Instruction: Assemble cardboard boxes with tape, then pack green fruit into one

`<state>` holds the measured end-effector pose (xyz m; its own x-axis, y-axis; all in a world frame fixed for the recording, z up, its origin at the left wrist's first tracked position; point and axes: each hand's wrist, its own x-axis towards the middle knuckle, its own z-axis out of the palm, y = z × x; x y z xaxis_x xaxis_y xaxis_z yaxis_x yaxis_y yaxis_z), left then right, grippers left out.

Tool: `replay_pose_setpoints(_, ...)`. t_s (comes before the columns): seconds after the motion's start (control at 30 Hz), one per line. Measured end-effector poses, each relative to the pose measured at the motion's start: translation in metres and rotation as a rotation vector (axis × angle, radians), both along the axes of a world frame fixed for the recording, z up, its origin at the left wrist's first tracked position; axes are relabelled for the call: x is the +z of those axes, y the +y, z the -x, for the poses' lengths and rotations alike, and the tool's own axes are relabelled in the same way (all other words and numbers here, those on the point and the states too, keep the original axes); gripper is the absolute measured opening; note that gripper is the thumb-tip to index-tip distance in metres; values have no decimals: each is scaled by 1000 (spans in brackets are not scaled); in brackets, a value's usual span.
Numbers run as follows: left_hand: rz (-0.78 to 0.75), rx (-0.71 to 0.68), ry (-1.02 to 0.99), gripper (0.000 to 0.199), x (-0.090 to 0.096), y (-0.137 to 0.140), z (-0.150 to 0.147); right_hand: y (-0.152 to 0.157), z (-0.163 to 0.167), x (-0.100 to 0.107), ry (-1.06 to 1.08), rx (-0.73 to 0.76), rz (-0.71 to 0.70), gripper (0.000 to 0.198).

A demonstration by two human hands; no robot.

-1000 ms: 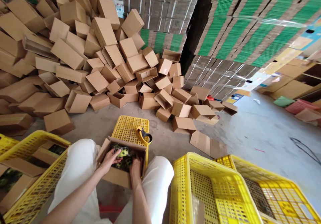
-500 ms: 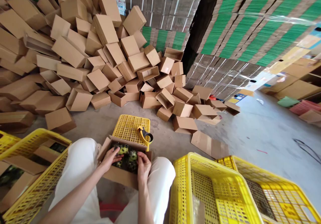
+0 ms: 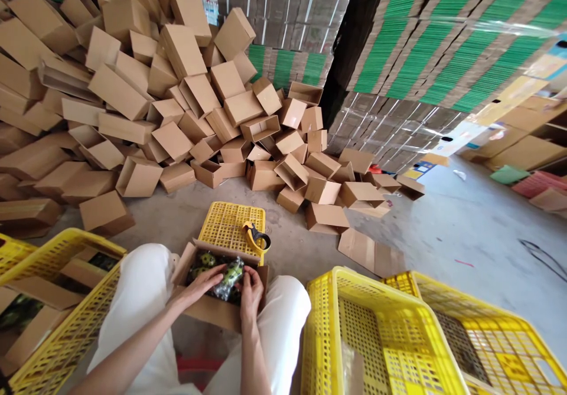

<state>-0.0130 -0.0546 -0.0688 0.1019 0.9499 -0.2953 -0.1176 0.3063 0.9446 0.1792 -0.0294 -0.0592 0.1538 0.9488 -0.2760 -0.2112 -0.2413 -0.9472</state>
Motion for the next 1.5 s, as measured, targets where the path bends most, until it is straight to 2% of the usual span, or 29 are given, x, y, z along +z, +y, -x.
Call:
replay_pose_setpoints(0.1, -23, 8, 49, 66, -2, 0, 0, 0, 1, -1, -37, 81, -39, 55)
replay_pose_setpoints(0.2, -1, -24, 81, 62, -4, 1, 1, 0, 2, -8, -203, 140, -144, 61)
replay_pose_setpoints(0.3, 21, -14, 70, 51, -10, 1, 2, 0, 2, -17, -438, 98, -290, 58)
replay_pose_setpoints(0.43, 67, 116, 40, 52, -21, 3, -1, -5, -1, -17, -740, 27, -516, 54)
replay_pose_setpoints(0.53, 92, 158, 43, 54, -29, 5, -3, -9, -4, -12, -860, 36, -620, 55)
replay_pose_setpoints(0.6, 87, 149, 47, 53, -32, 5, -4, -12, -4, -12, -856, 105, -642, 52)
replay_pose_setpoints(0.67, 81, 136, 57, 50, -34, 5, -5, -14, -3, -18, -811, 245, -592, 43)
replay_pose_setpoints(0.73, 79, 131, 72, 49, -35, 4, -4, -16, 1, -30, -805, 370, -458, 36)
replay_pose_setpoints(0.77, 80, 133, 79, 49, -36, 4, -4, -16, 4, -37, -829, 401, -366, 39)
replay_pose_setpoints(0.87, 79, 134, 97, 46, -38, 3, -2, -10, 11, -55, -925, 413, -90, 67)
replay_pose_setpoints(0.97, 74, 124, 117, 46, -40, 5, -2, 2, 16, -62, -937, 416, 43, 82)
replay_pose_setpoints(1.03, 75, 123, 127, 46, -41, 7, -2, 9, 17, -62, -923, 410, 46, 86)
replay_pose_setpoints(1.27, 118, 148, 141, 55, -51, 12, -2, 12, 11, -59, -786, 343, -43, 78)
replay_pose_setpoints(1.5, 133, 89, 184, 73, -55, 11, -2, 10, 7, -52, -754, 451, -37, 69)
